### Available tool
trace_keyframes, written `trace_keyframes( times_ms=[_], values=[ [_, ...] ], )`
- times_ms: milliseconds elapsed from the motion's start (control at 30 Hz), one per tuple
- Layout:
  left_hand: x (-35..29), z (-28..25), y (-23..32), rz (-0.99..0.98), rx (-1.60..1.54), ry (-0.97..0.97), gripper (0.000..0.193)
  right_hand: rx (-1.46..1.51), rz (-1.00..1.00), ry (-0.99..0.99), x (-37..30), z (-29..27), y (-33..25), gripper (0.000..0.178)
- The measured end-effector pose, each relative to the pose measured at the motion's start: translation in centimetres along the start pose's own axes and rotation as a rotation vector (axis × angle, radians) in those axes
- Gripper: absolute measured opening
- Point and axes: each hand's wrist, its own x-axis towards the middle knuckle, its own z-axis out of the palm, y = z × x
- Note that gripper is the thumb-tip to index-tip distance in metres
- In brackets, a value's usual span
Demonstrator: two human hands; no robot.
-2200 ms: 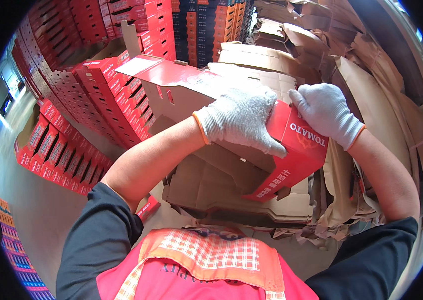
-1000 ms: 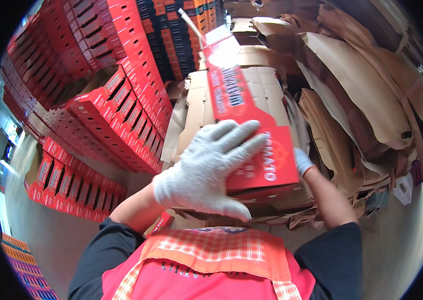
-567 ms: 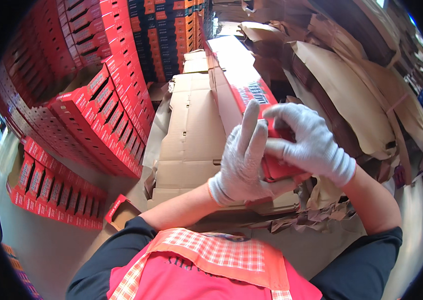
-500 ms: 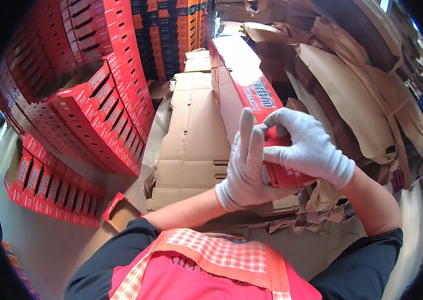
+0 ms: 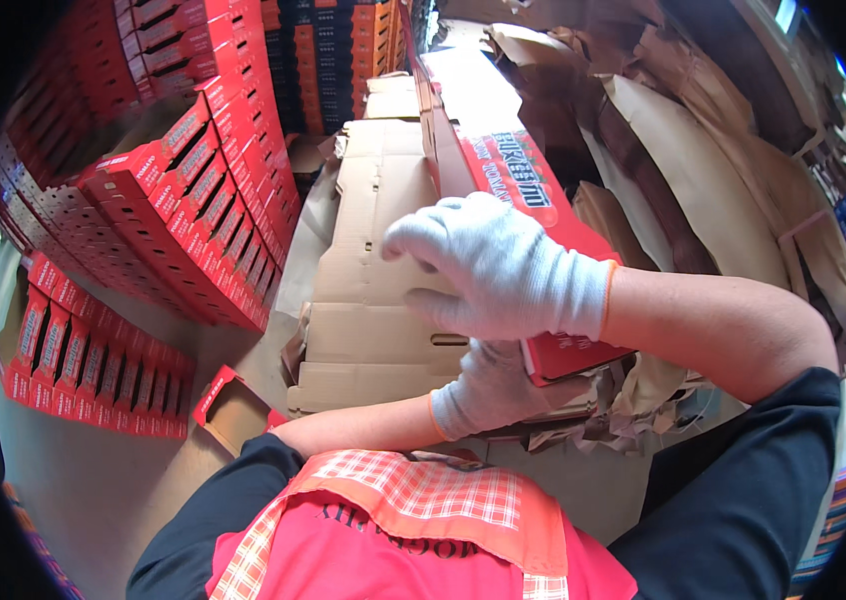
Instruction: The person folds flat cardboard sheets into red rectangular boxes and stacks them on the floor. The person repeatedly picks up flat sheets, folds them into box shape, and places them in a growing stack.
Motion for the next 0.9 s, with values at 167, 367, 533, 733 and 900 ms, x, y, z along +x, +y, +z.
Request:
trace_keyframes(
  times_ms=[167, 367, 533, 733, 900],
  values=[
    [-1.4, -2.9, -0.1, -0.042, -0.187, 0.201, 0.138, 0.532, 0.766, 0.664, 5.3, -3.4, 2.7, 0.033],
    [-3.6, -4.3, 1.3, -0.127, -0.292, 0.161, 0.113, 0.488, 0.656, 0.001, 5.4, 1.2, 6.8, 0.029],
    [-6.7, -11.5, 2.8, 0.009, -0.141, -0.382, 0.048, -0.413, 0.212, -0.191, -1.2, 7.2, 11.6, 0.024],
    [-7.0, -25.6, -0.4, 0.224, 1.089, 0.039, 0.043, -0.669, 0.667, -0.582, -14.7, 11.4, 17.4, 0.022],
    [-6.8, -28.3, -6.2, 0.451, 1.401, -0.695, 0.078, -0.248, 0.193, -0.425, -19.6, 9.9, 7.5, 0.066]
  ],
)
